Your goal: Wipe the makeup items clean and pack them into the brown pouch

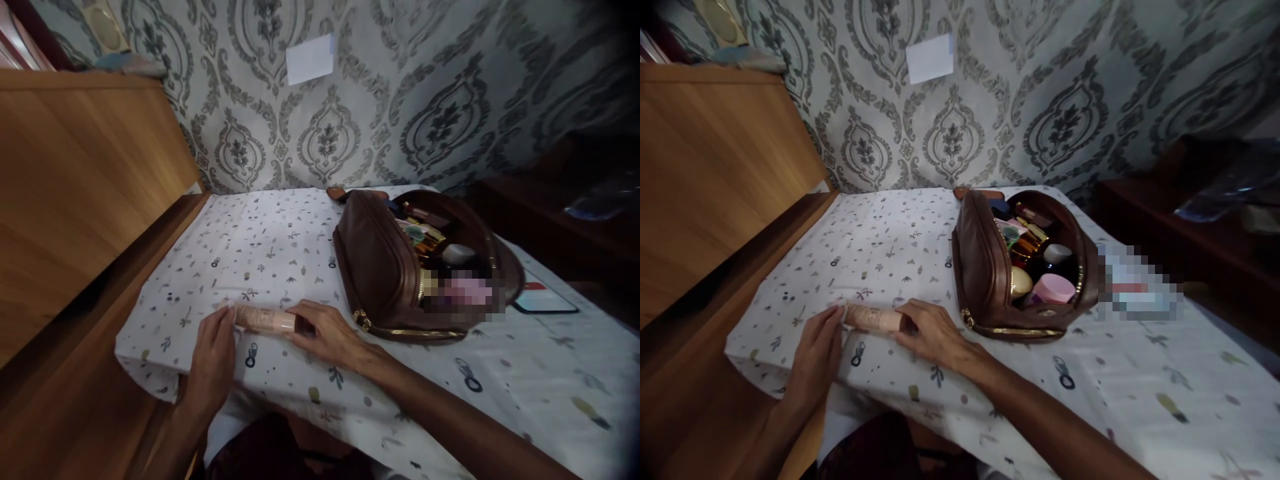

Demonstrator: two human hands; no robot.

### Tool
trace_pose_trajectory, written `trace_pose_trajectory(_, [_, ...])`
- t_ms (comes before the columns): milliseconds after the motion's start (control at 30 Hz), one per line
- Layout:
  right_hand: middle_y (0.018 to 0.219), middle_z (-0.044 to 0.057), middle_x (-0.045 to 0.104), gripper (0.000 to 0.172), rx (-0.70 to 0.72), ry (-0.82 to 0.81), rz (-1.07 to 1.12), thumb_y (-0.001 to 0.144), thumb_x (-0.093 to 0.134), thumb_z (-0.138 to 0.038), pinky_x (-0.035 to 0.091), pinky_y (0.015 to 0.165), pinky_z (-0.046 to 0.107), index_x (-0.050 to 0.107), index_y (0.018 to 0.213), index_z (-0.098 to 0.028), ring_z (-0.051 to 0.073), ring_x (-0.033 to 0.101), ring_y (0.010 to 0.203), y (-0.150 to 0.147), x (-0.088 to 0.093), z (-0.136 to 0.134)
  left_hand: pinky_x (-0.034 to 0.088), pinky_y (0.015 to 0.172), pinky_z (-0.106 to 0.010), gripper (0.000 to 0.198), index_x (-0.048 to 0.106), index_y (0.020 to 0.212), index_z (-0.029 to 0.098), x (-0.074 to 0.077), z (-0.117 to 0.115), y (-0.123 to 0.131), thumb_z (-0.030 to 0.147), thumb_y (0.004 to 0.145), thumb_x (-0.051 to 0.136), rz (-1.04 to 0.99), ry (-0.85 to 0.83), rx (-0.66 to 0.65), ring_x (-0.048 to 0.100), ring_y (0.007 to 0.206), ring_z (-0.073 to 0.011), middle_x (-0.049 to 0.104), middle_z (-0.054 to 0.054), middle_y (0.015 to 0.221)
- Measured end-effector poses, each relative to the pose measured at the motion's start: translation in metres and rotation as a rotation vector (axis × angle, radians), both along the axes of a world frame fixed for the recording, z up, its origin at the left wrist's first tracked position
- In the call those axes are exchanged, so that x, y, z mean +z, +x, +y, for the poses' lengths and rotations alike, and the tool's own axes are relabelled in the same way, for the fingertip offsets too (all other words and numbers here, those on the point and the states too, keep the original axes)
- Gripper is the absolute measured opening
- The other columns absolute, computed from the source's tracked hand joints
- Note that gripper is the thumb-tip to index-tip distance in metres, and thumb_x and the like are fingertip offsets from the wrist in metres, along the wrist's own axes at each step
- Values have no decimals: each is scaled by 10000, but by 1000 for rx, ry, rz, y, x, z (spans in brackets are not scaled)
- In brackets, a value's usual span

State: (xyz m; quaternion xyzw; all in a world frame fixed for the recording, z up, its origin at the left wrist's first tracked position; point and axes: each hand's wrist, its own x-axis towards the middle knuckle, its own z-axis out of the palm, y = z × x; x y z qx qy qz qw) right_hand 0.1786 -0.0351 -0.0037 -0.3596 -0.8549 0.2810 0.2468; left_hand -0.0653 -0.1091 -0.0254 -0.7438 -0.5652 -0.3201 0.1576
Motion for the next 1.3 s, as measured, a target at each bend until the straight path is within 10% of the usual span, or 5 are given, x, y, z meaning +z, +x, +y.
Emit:
trace_pose_trajectory(400, [763, 19, 590, 34, 19, 44, 28, 838, 594, -182, 417, 658, 262, 586, 808, -169, 149, 543, 702, -2, -7, 3, 455, 1087, -512, 692, 145, 1560, 107, 4, -15, 70, -15, 905, 331, 86, -184, -323, 327, 1428, -299, 439, -208, 1472])
trace_pose_trajectory(833, [979, 82, 622, 314, 100, 239, 25, 852, 669, -207, 513, 738, 334, 605, 1156, -158, 209, 598, 862, 2, -17, 3, 422, 925, -491, 439, 493, 1249, 127, 35, 24, 42, 313, 876, 632, 425, -205, -215, 557, 1074, -309, 627, -135, 1158])
trace_pose_trajectory(1300, [976, 106, 598, 290, 118, 225, 79, 912, 561, -251, 523, 711, 351, 573, 1178, -137, 221, 599, 832, 6, -10, 3, 407, 913, -429, 270, 476, 1056, 180, 57, 44, -13, 317, 867, 611, 578, -459, -248, 569, 956, -270, 578, -78, 1004])
